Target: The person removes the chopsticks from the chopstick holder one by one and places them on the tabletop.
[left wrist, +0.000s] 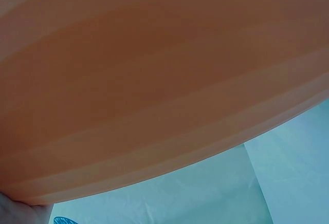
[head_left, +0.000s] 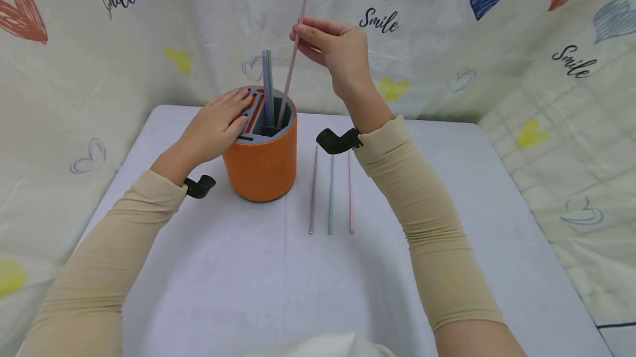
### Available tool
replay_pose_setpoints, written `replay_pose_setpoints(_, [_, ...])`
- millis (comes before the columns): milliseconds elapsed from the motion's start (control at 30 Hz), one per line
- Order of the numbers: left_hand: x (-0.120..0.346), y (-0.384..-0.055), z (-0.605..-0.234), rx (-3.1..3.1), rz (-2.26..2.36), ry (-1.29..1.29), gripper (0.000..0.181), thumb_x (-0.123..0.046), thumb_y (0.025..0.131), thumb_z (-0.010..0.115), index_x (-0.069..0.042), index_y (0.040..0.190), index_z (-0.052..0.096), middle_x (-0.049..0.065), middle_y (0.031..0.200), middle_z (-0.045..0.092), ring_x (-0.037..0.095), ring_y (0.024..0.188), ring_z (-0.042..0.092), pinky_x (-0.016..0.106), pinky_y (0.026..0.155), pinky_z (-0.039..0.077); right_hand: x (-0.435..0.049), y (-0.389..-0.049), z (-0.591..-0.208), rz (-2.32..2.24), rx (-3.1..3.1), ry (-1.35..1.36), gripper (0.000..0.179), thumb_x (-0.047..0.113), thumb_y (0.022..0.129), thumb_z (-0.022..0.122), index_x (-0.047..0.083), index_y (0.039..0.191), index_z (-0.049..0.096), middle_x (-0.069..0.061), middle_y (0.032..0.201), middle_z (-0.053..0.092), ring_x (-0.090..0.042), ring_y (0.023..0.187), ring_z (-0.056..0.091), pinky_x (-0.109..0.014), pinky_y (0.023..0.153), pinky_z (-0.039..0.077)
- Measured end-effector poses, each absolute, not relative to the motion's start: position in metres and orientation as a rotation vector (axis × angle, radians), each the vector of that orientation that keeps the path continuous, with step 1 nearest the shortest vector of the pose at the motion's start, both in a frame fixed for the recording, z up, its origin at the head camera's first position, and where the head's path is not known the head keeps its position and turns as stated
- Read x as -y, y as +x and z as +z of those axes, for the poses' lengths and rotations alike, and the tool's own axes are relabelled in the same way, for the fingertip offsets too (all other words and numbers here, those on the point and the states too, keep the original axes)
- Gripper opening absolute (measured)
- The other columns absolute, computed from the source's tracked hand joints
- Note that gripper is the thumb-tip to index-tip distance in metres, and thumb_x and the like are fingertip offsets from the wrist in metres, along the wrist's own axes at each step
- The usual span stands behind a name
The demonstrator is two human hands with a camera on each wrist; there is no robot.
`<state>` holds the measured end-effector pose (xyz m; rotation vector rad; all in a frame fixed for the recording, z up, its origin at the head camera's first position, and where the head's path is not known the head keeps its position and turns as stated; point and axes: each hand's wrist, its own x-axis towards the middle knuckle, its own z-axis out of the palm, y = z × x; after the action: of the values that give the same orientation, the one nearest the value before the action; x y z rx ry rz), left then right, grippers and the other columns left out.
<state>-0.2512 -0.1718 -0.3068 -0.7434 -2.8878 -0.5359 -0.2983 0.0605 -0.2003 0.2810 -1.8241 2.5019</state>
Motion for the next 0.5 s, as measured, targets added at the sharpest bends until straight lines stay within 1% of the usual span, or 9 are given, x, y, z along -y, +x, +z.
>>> replay_pose_setpoints(267, [0.17, -0.251, -0.309, 2.894, -0.534, -0.74, 0.053, -0.03, 0.1, 0.028, -0.005, 0.146, 0.027, 0.01, 0.154, 0.021, 0.026, 0.144, 0.012, 0.042, 0.119, 0.009, -0.085, -0.276, -0.172, 2.454, 1.646, 0.432, 0.018, -0.001, 0.079, 0.068, -0.007, 0.096, 0.07, -0.014, 0.087, 0.07, -0.026, 0.087, 0.069, -0.033, 0.084, 0.056])
replay_pose_setpoints(500, [0.171, -0.251, -0.306, 2.895, -0.531, -0.747, 0.053, -0.03, 0.1, 0.027, -0.004, 0.146, 0.027, 0.011, 0.154, 0.02, 0.027, 0.144, 0.012, 0.042, 0.119, 0.01, -0.118, -0.261, -0.147, 2.424, 1.664, 0.443, 0.021, 0.0, 0.078, 0.069, -0.006, 0.098, 0.07, -0.018, 0.093, 0.068, -0.027, 0.089, 0.068, -0.033, 0.084, 0.055])
